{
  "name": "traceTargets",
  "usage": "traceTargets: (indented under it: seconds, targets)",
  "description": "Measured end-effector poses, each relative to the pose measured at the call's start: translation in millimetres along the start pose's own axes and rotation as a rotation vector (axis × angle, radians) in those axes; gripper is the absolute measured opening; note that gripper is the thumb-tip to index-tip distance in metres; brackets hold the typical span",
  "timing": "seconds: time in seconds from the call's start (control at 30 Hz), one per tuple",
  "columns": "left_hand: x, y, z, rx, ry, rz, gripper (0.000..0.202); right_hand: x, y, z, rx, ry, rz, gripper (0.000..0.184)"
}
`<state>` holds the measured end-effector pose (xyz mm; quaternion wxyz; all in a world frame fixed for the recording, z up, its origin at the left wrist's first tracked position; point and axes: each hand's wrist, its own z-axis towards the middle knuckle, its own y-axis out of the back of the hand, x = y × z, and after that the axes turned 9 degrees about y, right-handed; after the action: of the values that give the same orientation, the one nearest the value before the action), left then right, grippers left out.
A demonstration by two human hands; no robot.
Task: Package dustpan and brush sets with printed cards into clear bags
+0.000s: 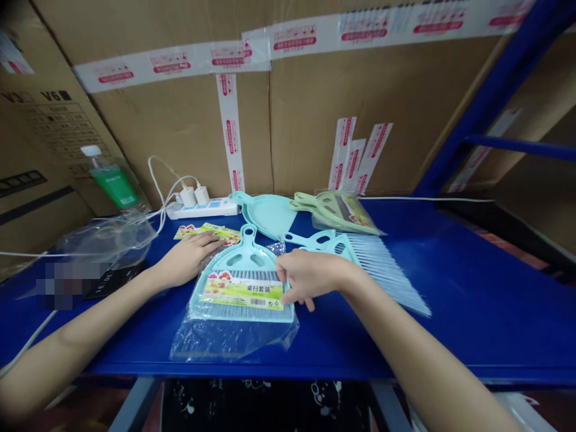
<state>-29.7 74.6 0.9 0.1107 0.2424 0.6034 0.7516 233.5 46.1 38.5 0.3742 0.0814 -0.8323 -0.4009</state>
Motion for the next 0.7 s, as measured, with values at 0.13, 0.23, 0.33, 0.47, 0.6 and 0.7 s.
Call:
traceTargets:
  seconds: [0.13,0.23,0.33,0.47,0.6,0.7]
  targets:
    - [0.5,-1.6,-3.8,-0.065,0.077,0.106,0.031,-1.3,-1.4,1.7,-0.007,0.014,0.008,0.02]
    - [-0.3,1.6,-9.2,-0.09,0.13,0.163,0.032,-1.1,-2.1,2.7,-0.01,0.006,0.02,0.022]
    - [-4.0,9.6,-16.3,-0.129,0.123,0.142,0.039,-0.4,-0.1,2.1,-0.012,0.014,0.037,0.022]
    - [-12.5,23.0,-25.7,-0.156,0.01,-0.057,0.032,-1.5,5.1,1.5,-0.073,0.061,0.052,0.018]
    - [-22.0,33.0,-33.3,-0.091,-0.228,-0.25,0.031,-6.4,4.6,8.1,-0.243,-0.002,0.052,0.015]
    - [-28.7,35.2,-37.1,-0.001,-0.36,-0.322,0.032,-11.0,-0.7,17.3,-0.367,-0.063,0.08,0.009]
